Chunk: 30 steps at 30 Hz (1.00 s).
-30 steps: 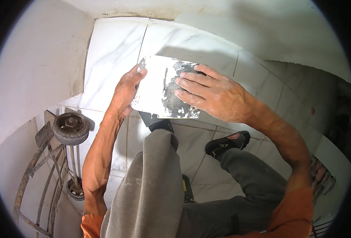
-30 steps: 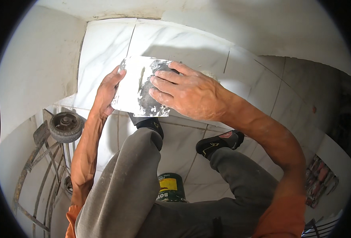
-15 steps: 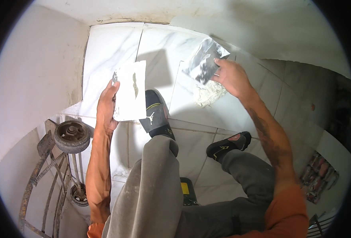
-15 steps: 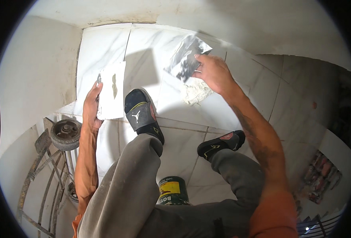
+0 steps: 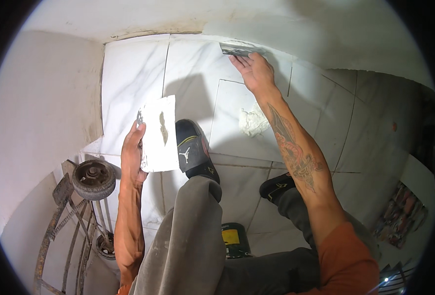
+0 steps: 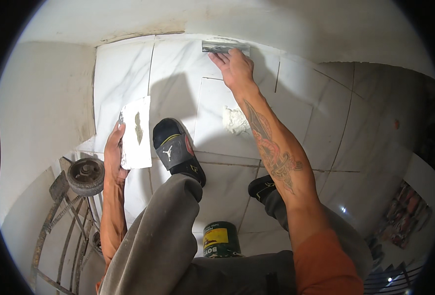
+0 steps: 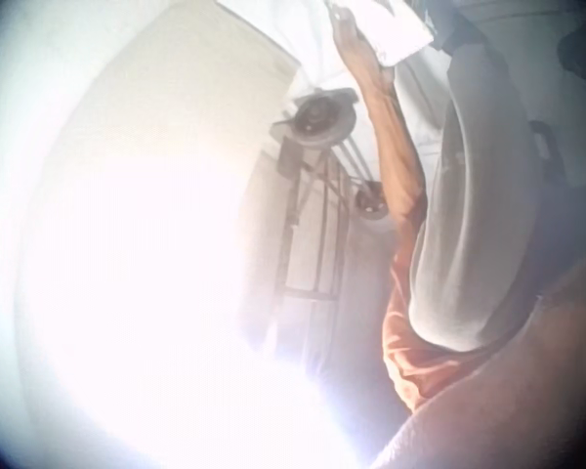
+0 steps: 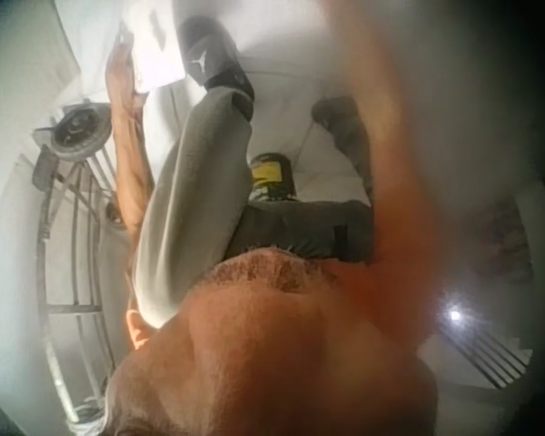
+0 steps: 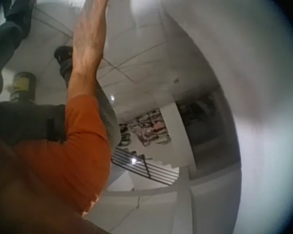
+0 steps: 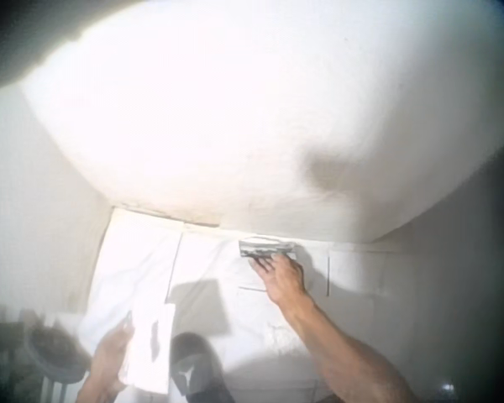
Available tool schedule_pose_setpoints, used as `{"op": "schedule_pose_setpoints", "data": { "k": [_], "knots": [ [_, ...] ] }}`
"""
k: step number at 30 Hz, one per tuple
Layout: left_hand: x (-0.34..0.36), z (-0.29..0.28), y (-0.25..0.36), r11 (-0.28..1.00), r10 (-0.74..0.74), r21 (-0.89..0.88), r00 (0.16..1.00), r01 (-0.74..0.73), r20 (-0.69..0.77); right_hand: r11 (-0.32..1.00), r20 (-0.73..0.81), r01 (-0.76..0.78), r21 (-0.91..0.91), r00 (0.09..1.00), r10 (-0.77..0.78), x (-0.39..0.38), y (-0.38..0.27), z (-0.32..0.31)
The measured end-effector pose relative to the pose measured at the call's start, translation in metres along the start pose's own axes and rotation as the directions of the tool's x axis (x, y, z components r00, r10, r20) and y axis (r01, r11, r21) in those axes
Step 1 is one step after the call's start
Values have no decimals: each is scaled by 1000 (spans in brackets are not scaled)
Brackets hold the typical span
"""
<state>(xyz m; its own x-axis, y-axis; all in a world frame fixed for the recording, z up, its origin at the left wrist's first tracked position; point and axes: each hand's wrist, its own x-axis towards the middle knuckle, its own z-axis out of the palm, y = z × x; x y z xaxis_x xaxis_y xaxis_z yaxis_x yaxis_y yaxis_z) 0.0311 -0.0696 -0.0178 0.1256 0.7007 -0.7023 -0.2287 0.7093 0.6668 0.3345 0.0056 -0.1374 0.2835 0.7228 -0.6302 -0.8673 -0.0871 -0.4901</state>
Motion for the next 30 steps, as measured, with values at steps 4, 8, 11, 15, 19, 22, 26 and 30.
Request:
{"op": "schedule_pose_setpoints", "data": {
  "k": [4, 8, 11, 15, 19, 22, 26, 30],
  "knots": [
    [-1, 2, 0, 1000, -3, -17, 997, 2, -71, 999, 44, 31, -35, 999, -29, 3, -4, 3],
    [2, -1, -2, 999, -15, -32, 995, 12, -95, 999, 6, 15, -30, 1000, -15, 8, -6, 11],
    [-1, 6, 4, 999, -21, -50, 995, 16, -93, 999, 74, 34, -12, 997, -33, 13, -9, 16],
    [1, 7, 5, 999, -19, -50, 998, 15, -64, 994, 85, 7, 106, 996, -16, 22, -16, 20],
    [0, 8, 9, 998, -18, -60, 999, 15, -50, 992, 92, -39, 118, 995, 28, 35, -22, 23],
    [-1, 7, 9, 998, -24, -62, 997, 19, -73, 995, 89, -23, 96, 996, 14, 34, -23, 29],
    [-3, 6, 8, 997, -39, -63, 994, 33, -98, 996, 82, -12, 92, 997, 4, 31, -30, 34],
    [-7, 4, 8, 998, -32, -56, 996, 27, -87, 995, 137, 4, 97, 990, -17, 28, -36, 40]
  ]
}}
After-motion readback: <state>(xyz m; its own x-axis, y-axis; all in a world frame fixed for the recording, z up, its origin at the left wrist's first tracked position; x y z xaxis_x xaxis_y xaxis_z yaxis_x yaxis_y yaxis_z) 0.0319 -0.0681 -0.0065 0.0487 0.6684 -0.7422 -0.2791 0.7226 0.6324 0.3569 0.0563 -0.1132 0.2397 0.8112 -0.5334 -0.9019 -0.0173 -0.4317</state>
